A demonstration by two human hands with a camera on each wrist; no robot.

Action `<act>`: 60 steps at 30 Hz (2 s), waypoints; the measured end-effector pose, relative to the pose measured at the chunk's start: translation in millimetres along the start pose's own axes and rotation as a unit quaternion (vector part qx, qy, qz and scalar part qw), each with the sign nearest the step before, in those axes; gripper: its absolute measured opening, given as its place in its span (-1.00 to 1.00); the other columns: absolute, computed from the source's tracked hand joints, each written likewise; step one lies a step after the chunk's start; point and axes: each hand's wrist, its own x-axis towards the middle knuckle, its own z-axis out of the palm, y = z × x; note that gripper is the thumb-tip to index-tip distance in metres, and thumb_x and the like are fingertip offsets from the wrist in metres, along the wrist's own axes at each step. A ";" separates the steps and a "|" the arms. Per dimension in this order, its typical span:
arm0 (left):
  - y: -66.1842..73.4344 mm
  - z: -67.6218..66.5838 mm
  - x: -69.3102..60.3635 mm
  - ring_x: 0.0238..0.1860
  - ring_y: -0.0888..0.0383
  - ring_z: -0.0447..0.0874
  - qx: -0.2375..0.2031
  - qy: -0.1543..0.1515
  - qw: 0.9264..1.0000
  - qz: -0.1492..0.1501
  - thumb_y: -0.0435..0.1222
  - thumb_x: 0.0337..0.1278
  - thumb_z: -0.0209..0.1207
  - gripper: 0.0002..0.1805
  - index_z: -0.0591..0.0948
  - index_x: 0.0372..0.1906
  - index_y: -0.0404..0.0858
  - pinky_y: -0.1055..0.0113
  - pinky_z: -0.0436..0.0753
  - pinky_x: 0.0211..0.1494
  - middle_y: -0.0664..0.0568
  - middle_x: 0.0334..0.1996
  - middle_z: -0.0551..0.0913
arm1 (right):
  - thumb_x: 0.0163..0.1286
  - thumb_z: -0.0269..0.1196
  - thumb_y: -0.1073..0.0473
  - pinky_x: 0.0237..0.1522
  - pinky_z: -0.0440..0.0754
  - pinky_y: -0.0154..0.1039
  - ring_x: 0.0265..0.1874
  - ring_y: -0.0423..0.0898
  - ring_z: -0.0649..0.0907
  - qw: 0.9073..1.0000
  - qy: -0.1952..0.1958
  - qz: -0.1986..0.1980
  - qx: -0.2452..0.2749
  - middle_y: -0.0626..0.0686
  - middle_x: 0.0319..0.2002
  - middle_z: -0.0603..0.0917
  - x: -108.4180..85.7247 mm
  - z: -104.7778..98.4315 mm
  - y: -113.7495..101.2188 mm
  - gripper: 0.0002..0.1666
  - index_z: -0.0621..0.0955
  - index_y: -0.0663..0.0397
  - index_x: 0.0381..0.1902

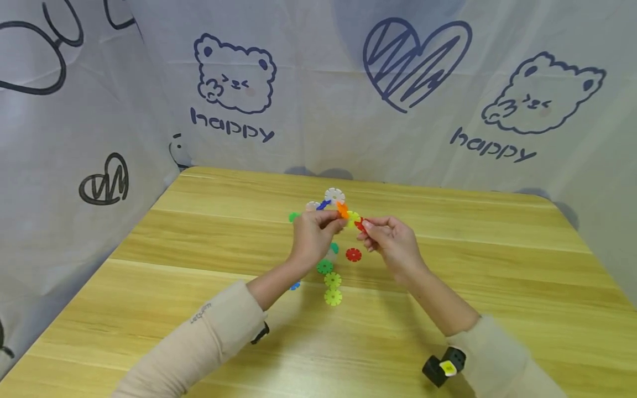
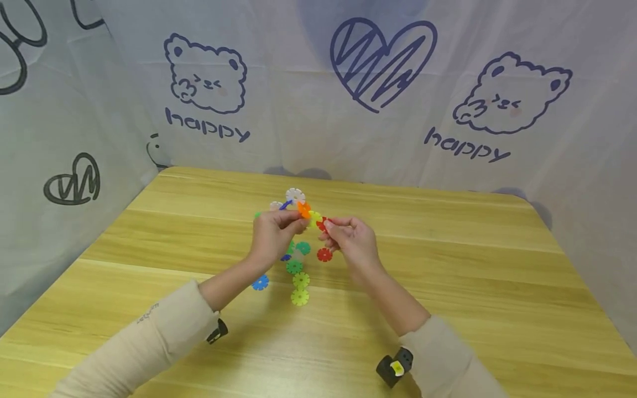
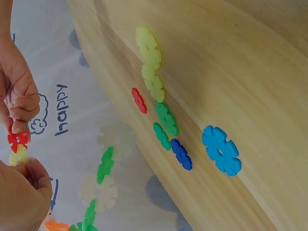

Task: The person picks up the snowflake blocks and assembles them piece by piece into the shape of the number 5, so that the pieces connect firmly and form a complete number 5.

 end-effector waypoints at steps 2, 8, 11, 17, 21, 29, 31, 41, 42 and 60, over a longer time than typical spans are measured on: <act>-1.1 -1.1 0.6 -0.38 -0.06 0.72 -0.008 0.006 1.000 0.002 -0.44 0.08 0.21 -0.84 0.68 -0.28 -0.49 0.40 0.71 -0.33 -0.26 -0.37 0.72 | 0.40 0.06 0.27 -0.40 0.58 -0.50 -0.53 -0.29 0.56 0.999 -0.013 -0.014 -0.027 -0.19 -0.54 0.65 2.6 -1.7 -0.6 -0.77 0.39 0.29 -0.05; -1.2 -5.6 3.4 -0.38 -0.14 0.71 -0.040 0.016 0.999 -0.010 -0.47 0.05 0.22 -0.84 0.67 -0.27 -0.52 0.35 0.72 -0.33 -0.31 -0.34 0.71 | 0.42 0.07 0.10 -0.39 0.59 -0.47 -0.50 -0.26 0.55 0.996 -0.013 -0.032 -0.083 -0.20 -0.51 0.65 9.4 -7.2 -1.7 -0.62 0.44 0.33 -0.01; -0.4 -9.2 4.6 -0.36 -0.15 0.71 -0.049 0.020 0.998 -0.018 -0.48 0.05 0.22 -0.84 0.67 -0.27 -0.51 0.37 0.71 -0.31 -0.31 -0.33 0.70 | 0.43 0.06 0.06 -0.37 0.59 -0.46 -0.48 -0.26 0.55 0.994 0.003 -0.038 -0.098 -0.22 -0.49 0.64 12.9 -10.3 -0.2 -0.61 0.45 0.30 0.01; -2.9 -16.7 6.8 -0.36 -0.14 0.71 -0.054 0.030 0.998 -0.034 -0.48 0.04 0.23 -0.85 0.67 -0.28 -0.51 0.36 0.72 -0.30 -0.31 -0.35 0.70 | 0.41 0.09 0.09 -0.34 0.57 -0.45 -0.42 -0.28 0.55 0.987 0.033 -0.068 -0.145 -0.28 -0.44 0.61 22.5 -17.2 9.8 -0.61 0.49 0.30 0.02; -5.5 -20.4 7.3 -0.38 -0.10 0.72 -0.058 0.034 0.997 -0.044 -0.48 0.03 0.23 -0.86 0.67 -0.29 -0.50 0.33 0.72 -0.30 -0.31 -0.34 0.70 | 0.39 0.11 0.19 -0.37 0.53 -0.51 -0.40 -0.30 0.52 0.977 0.051 -0.105 -0.181 -0.13 -0.37 0.63 30.0 -21.6 22.7 -0.67 0.54 0.35 -0.03; -9.6 -24.3 7.4 -0.38 -0.12 0.71 -0.067 0.042 0.996 -0.050 -0.50 0.02 0.24 -0.86 0.67 -0.29 -0.51 0.35 0.72 -0.31 -0.33 -0.35 0.70 | 0.33 0.17 0.27 -0.31 0.50 -0.57 -0.36 -0.30 0.51 0.953 0.031 -0.147 -0.264 0.33 -0.15 0.63 41.0 -22.4 50.4 -0.69 0.57 0.42 -0.06; -11.0 -24.7 7.8 -0.43 -0.01 0.72 -0.066 0.043 0.996 -0.051 -0.49 0.01 0.24 -0.86 0.67 -0.30 -0.51 0.33 0.72 -0.30 -0.32 -0.35 0.70 | 0.31 0.18 0.29 -0.31 0.50 -0.54 -0.35 -0.19 0.54 0.947 0.021 -0.151 -0.281 0.33 -0.18 0.63 42.2 -21.2 56.3 -0.70 0.57 0.43 -0.08; -7.9 -28.1 6.7 -0.49 0.19 0.69 -0.062 0.042 0.996 -0.056 -0.47 0.01 0.25 -0.85 0.68 -0.29 -0.49 0.37 0.71 -0.31 -0.30 -0.35 0.71 | 0.22 0.26 0.32 -0.20 0.59 -0.26 -0.25 0.06 0.58 0.926 -0.004 -0.131 -0.355 0.27 -0.21 0.61 37.7 -16.3 81.7 -0.69 0.58 0.39 -0.09; -7.5 -28.4 6.8 -0.48 0.19 0.69 -0.062 0.042 0.996 -0.057 -0.47 0.01 0.25 -0.85 0.68 -0.29 -0.49 0.38 0.71 -0.32 -0.30 -0.35 0.71 | 0.21 0.27 0.32 -0.18 0.60 -0.22 -0.24 0.07 0.58 0.925 -0.004 -0.128 -0.359 0.28 -0.21 0.61 37.6 -15.8 83.2 -0.68 0.58 0.39 -0.08; -9.0 -26.5 8.2 -0.51 0.23 0.68 -0.065 0.043 0.995 -0.057 -0.48 0.02 0.25 -0.86 0.68 -0.30 -0.50 0.40 0.71 -0.34 -0.31 -0.35 0.71 | 0.17 0.31 0.30 -0.07 0.51 -0.12 -0.20 0.06 0.50 0.912 0.009 -0.121 -0.391 0.25 -0.21 0.53 38.7 -15.4 94.9 -0.66 0.58 0.38 -0.09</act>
